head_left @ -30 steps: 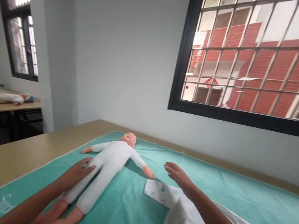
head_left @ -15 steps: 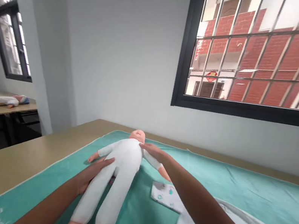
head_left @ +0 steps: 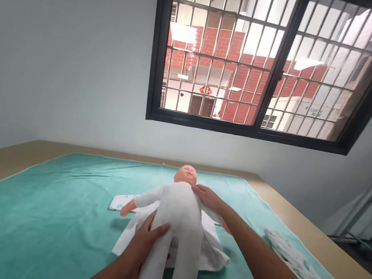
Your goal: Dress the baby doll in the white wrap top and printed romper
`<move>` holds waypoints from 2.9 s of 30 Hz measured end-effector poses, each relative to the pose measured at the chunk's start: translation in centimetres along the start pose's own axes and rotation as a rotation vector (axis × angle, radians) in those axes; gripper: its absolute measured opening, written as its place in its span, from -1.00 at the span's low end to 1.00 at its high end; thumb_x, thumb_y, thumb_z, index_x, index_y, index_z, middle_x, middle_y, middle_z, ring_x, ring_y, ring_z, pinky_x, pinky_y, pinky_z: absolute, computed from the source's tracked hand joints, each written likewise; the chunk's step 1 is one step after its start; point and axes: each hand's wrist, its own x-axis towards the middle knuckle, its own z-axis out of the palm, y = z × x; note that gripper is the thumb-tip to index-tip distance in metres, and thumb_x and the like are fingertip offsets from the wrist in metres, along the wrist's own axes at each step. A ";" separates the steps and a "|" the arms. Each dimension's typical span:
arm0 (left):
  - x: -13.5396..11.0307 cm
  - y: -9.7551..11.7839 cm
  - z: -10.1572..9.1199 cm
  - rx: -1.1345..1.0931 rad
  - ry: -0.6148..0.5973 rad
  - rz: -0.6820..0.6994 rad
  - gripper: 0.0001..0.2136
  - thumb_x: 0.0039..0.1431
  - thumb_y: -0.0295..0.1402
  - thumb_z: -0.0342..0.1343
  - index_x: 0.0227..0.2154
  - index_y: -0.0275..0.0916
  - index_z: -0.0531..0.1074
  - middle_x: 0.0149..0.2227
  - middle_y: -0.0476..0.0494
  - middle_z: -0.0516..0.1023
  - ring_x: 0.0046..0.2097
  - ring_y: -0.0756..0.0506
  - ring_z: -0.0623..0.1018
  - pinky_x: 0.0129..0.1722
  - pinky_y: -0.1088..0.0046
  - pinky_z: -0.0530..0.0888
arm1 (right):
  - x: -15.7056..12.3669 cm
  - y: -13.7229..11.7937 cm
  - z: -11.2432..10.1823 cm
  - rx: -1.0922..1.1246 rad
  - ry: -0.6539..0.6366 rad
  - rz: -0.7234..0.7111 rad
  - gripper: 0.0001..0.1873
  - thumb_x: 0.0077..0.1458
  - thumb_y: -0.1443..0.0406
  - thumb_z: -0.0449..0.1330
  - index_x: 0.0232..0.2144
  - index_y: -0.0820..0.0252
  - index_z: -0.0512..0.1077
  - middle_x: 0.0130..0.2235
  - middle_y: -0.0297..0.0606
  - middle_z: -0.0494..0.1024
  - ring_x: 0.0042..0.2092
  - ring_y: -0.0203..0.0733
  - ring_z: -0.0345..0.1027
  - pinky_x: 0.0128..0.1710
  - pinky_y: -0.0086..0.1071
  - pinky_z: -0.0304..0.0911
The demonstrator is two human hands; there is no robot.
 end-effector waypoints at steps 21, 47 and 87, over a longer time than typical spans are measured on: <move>7.0 -1.7 -2.7 0.576 0.173 0.064 -0.53 -0.09 0.02 0.20 -0.17 -0.18 0.48 -0.31 -0.17 0.58 -0.40 -0.19 0.56 -0.49 0.32 0.48 | 0.2 6.5 2.1 -0.473 0.496 -0.088 -0.57 0.32 0.13 -0.21 -0.23 0.14 0.41 -0.10 -0.09 0.50 -0.04 0.03 0.32 -0.01 -0.15 0.11; 13.5 -0.9 -12.8 0.554 0.319 0.405 -0.68 -0.13 -0.11 0.19 -0.37 -0.25 0.52 -0.36 -0.19 0.59 -0.29 -0.22 0.55 -0.24 0.26 0.43 | 4.2 -3.5 10.7 -0.755 0.117 -0.412 -0.70 0.27 0.04 0.01 -0.14 0.02 0.40 -0.21 -0.27 0.51 -0.14 -0.10 0.35 -0.19 -0.28 0.18; 10.1 -0.6 -9.3 0.574 0.450 0.545 -0.74 0.08 -0.11 0.12 -0.33 -0.20 0.42 -0.37 -0.04 0.49 -0.31 -0.10 0.45 -0.28 0.40 0.35 | 3.5 -3.8 11.3 -0.965 0.112 -0.285 -0.74 0.13 0.15 0.11 -0.27 0.17 0.51 -0.17 -0.08 0.53 -0.06 0.03 0.34 0.10 -0.07 0.02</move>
